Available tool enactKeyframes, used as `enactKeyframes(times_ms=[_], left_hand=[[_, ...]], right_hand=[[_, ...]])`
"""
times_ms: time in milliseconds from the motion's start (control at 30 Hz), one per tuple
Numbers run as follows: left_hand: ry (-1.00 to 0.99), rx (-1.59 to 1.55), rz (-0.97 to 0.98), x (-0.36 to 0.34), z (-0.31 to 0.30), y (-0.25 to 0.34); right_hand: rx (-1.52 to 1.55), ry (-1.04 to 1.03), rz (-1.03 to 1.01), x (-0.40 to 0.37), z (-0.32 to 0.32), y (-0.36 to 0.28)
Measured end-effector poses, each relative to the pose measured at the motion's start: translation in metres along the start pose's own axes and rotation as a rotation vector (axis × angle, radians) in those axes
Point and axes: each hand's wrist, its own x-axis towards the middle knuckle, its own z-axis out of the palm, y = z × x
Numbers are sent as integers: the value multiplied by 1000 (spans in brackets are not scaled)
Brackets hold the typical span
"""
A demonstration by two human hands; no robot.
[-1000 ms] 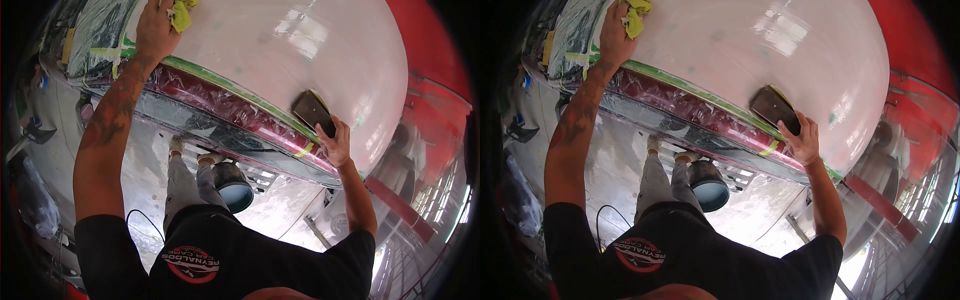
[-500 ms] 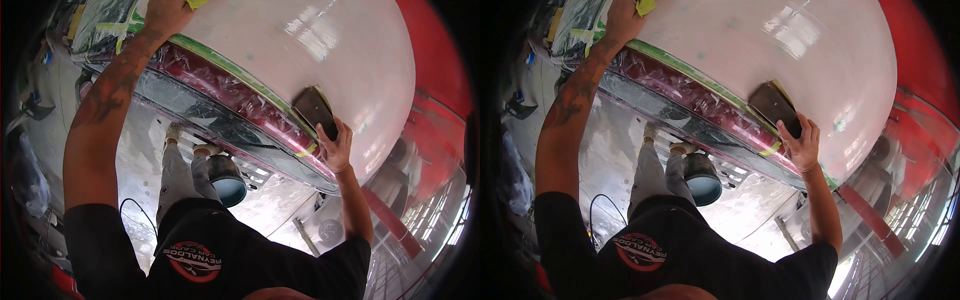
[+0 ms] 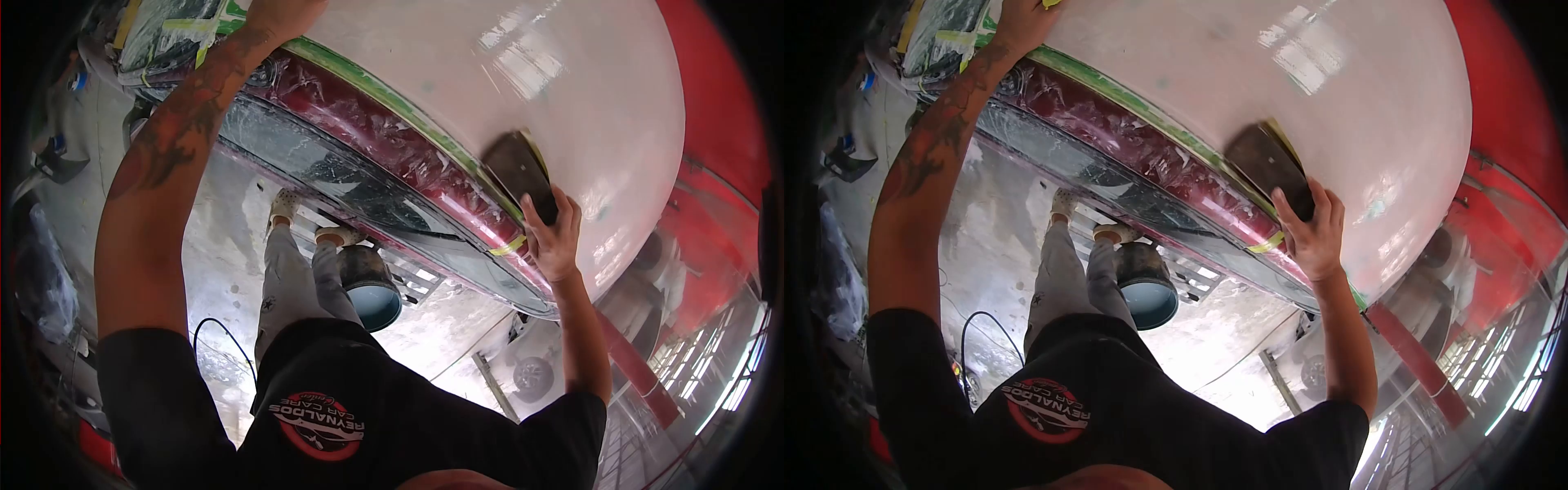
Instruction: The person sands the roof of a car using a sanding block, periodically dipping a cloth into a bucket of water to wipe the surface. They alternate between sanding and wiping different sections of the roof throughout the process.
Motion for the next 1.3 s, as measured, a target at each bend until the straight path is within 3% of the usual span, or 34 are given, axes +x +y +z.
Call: enactKeyframes(times_ms=[100, 267, 367, 433, 533, 633, 733, 800, 900, 1033, 1133, 1233, 1300], left_hand=[[-33, 104, 45, 2, 0, 0], [1, -48, 41, -2, -1, -2], [16, -145, 67, -6, 4, -16], [34, -160, 105, -3, 2, -7], [-40, 58, -20, 3, -4, 10], [-10, 95, -27, 4, -2, 17], [44, 119, -3, -4, 2, 7], [-39, 181, 44, -16, 3, -43], [-7, 51, 124, -15, 7, -50], [-18, 120, 132, -11, 3, -43], [-34, 103, 94, -14, 2, -44], [-21, 156, 42, -12, 6, -34], [1, 191, 107, -13, 7, -37]], right_hand=[[54, -16, -6, 25, 1, -9], [6, 122, -81, 194, 40, -100], [62, 137, -75, 172, 32, -88], [20, 43, -31, 107, 14, -57], [44, -24, 53, -15, -6, 1], [85, -20, 97, -33, -6, 6], [94, 45, 43, 64, 14, -39], [86, 67, 11, 139, 24, -77], [74, 147, 62, 181, 40, -105], [34, 109, 49, 117, 32, -74], [-87, 4, 74, 6, 11, -13], [37, -47, 187, -117, -7, 46], [83, -20, 234, -137, -10, 53]])
